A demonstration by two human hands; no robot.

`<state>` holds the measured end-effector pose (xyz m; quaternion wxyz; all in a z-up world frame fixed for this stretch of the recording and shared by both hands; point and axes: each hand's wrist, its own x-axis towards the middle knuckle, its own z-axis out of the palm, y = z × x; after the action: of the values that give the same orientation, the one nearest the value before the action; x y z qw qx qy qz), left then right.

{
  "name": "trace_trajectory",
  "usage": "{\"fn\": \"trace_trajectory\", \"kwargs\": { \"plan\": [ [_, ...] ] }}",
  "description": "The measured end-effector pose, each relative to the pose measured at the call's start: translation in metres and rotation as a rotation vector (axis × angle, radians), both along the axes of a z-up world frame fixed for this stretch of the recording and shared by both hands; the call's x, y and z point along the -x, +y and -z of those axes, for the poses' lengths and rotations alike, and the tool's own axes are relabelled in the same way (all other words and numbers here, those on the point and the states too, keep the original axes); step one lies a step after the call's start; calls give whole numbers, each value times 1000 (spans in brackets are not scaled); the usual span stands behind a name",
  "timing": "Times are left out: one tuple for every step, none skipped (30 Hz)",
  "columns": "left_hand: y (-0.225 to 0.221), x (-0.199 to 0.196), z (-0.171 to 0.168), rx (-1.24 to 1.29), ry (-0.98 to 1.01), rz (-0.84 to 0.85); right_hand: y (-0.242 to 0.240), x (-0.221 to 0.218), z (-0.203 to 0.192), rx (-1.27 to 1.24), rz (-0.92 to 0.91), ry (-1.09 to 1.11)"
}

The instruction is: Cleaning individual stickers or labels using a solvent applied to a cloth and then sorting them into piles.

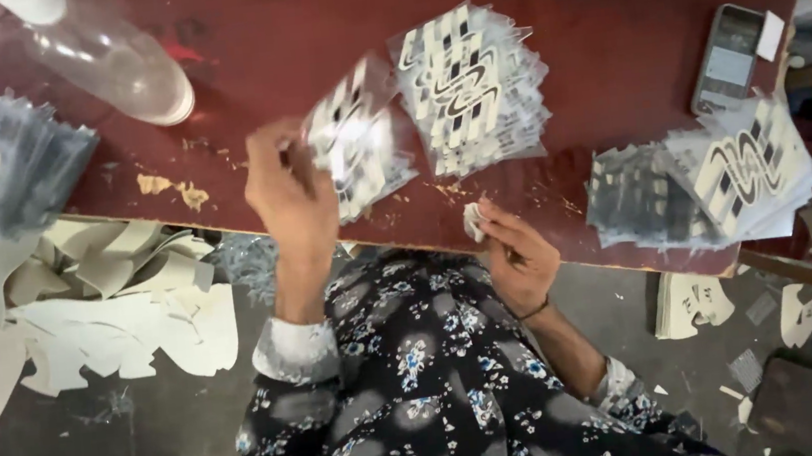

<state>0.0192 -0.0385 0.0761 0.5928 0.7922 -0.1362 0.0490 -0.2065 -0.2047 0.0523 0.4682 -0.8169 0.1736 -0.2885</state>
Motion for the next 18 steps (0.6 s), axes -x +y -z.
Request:
{"fn": "trace_trajectory", "kwargs": {
  "plan": [
    [-15, -5, -20, 58, -2, 20, 0, -2, -6, 2, 31, 28],
    [-26, -7, -40, 110, 4, 32, 2, -1, -12, -1, 55, 64],
    [-43, -8, -28, 106, 12, 33, 4, 3, -11, -6, 56, 72],
    [-62, -15, -18, 134, -1, 74, 4, 1, -7, -37, 31, 81],
    [-79, -22, -8, 162, -13, 116, 4, -2, -4, -67, 5, 91],
    [-79, -22, -1, 162, -20, 106, 6, -10, -6, -66, -5, 85],
    [-79, -23, 7, 188, 19, 127, 7, -18, -7, -63, -61, 63],
    [-77, -20, 16, 210, 70, 142, 9, -22, -10, -66, -121, 54],
    [-55, -8, 27, 207, 74, 128, 8, -29, -9, -70, -134, 59],
    [-33, 3, 37, -78, 22, -3, 8, -38, -7, -1, -133, 49],
    [-12, 13, 48, -364, -29, -132, 9, -46, -4, 68, -131, 38],
    [-1, 26, 54, -372, -19, -135, 10, -59, -4, 60, -137, 47],
    [10, 40, 61, -433, 17, -127, 12, -71, -4, 119, -165, 62],
    [21, 50, 66, -492, 47, -131, 14, -89, -4, 181, -205, 65],
    [23, 51, 76, -498, 50, -147, 18, -96, 27, 176, -221, 63],
    [26, 51, 86, -481, 88, -115, 23, -102, 58, 223, -422, 72],
    [29, 50, 95, -465, 126, -84, 30, -109, 87, 270, -623, 80],
    [29, 49, 90, -467, 122, -102, 24, -122, 87, 269, -638, 70]
  ]
}}
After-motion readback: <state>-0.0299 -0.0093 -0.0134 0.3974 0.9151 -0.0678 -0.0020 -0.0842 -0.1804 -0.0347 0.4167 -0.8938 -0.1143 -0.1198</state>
